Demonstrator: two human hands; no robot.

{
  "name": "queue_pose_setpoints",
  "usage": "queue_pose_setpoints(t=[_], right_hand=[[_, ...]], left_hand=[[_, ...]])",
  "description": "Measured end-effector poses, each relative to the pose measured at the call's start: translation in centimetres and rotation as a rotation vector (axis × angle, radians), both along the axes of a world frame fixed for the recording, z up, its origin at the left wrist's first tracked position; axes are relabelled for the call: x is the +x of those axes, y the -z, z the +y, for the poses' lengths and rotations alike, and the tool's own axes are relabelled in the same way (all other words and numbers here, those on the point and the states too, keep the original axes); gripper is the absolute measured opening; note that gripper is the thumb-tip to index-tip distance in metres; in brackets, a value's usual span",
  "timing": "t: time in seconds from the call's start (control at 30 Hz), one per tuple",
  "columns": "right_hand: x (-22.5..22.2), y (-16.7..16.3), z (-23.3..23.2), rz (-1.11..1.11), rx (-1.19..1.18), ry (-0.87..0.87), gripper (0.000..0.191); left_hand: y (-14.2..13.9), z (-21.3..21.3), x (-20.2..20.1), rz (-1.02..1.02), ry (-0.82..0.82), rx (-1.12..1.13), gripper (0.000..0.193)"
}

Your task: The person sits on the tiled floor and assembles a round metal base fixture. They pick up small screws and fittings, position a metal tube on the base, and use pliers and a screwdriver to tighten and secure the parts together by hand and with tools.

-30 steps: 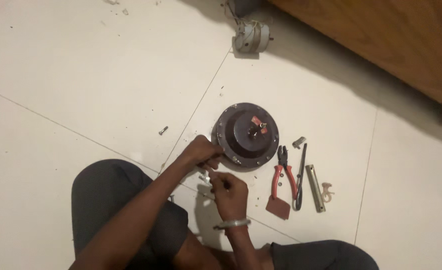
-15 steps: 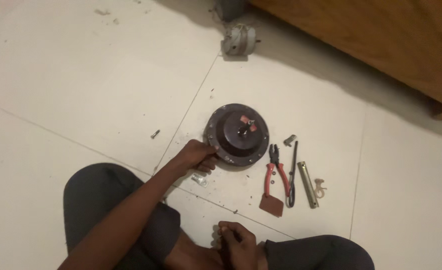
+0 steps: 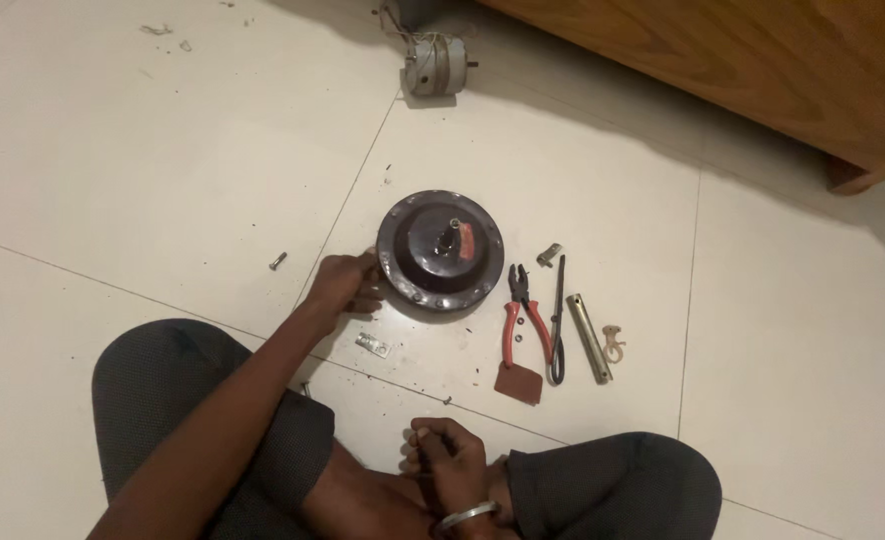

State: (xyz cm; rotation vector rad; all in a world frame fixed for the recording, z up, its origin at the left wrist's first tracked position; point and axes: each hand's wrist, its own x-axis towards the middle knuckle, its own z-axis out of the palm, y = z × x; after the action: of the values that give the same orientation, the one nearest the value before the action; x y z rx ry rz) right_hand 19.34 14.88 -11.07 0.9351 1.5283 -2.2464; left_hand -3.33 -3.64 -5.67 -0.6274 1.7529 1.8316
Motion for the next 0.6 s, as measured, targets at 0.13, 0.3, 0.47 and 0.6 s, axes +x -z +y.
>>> queue_pose_setpoints(t=[0.13, 0.3, 0.47, 0.6], right_hand=[[0.1, -0.1, -2.3, 0.045, -0.100, -0.018, 0.017], [4.5, -2.3, -5.2, -0.016, -0.010, -0.042, 0.018], [5.3, -2.7, -7.5, -0.008, -0.044, -0.066, 0.019], [5.4, -2.6, -8.2, 0.021, -0.033, -0.075, 0.019]], left_hand=[[-0.7, -2.2, 0.7, -0.011, 0.099, 0.000, 0.043], [-1.2, -5.4, 4.6, 0.012, 0.123, 0.017, 0.039], [-0.7, -7.7, 5.7, 0.017, 0.103, 0.042, 0.038], [-0.3, -8.5, 5.5, 0.014, 0.105, 0.048, 0.038]])
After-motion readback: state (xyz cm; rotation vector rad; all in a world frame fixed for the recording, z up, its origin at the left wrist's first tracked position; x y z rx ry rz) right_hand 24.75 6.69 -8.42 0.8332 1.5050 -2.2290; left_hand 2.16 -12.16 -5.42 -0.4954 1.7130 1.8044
